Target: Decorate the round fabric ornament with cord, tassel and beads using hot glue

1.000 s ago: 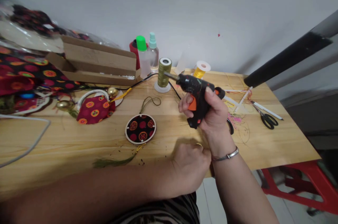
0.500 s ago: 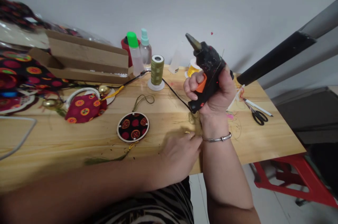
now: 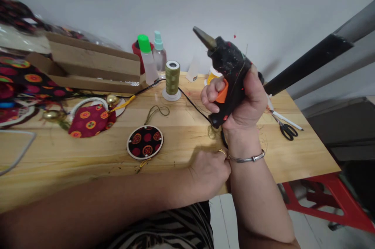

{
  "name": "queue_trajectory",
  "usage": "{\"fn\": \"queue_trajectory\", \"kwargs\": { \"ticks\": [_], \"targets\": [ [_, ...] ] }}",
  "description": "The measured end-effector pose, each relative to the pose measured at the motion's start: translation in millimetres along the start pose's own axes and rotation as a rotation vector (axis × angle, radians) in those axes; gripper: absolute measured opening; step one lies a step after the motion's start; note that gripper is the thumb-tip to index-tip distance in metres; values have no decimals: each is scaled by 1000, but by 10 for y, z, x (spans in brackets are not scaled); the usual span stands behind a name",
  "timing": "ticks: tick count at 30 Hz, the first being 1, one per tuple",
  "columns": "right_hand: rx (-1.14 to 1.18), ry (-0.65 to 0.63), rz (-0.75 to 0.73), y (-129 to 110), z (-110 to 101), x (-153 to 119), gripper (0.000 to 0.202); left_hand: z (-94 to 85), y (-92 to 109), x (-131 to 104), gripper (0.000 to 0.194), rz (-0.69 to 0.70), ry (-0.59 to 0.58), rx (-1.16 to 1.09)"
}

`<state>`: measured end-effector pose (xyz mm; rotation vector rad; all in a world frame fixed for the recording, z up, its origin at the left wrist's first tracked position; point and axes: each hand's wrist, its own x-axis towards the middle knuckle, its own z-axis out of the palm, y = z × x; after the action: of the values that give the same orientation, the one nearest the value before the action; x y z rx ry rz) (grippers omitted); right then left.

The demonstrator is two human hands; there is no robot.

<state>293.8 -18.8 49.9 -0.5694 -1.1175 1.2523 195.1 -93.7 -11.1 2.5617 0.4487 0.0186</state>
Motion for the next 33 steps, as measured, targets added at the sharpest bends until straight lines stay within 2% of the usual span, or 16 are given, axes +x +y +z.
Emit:
{"fn": "queue_trajectory", "kwargs": {
  "ticks": [4,7,12,16,18,21,23,25,29,33],
  "targets": [
    [46,-12,2,149,137,0,42,29,-35,-83,13,10,22,38],
    [16,-41,11,167,267,5,42,31,-76,-207,14,9,56,53],
    [3,-71,-11,65,356,93,43,-31,-170,-538,20,-54,91,81],
    [-74,-55,-73,-132,380,215,42,-94,-219,-716,27,-108,81,107],
    [-154,-58,-21,-251,405,262,39,-101,-215,-707,29,-74,116,145],
    [-221,-49,27,-380,448,299,36,-69,-171,-575,34,1,201,189],
    [-240,-36,23,-407,467,310,37,-16,-135,-449,35,-61,315,174],
    [-264,-41,23,-391,474,314,38,53,-112,-335,36,-47,369,170],
    [-277,-84,-30,-323,460,301,39,161,-130,-218,33,14,322,168],
    [-271,-34,-3,-313,441,262,37,186,-168,-220,39,-33,314,215]
  ]
}}
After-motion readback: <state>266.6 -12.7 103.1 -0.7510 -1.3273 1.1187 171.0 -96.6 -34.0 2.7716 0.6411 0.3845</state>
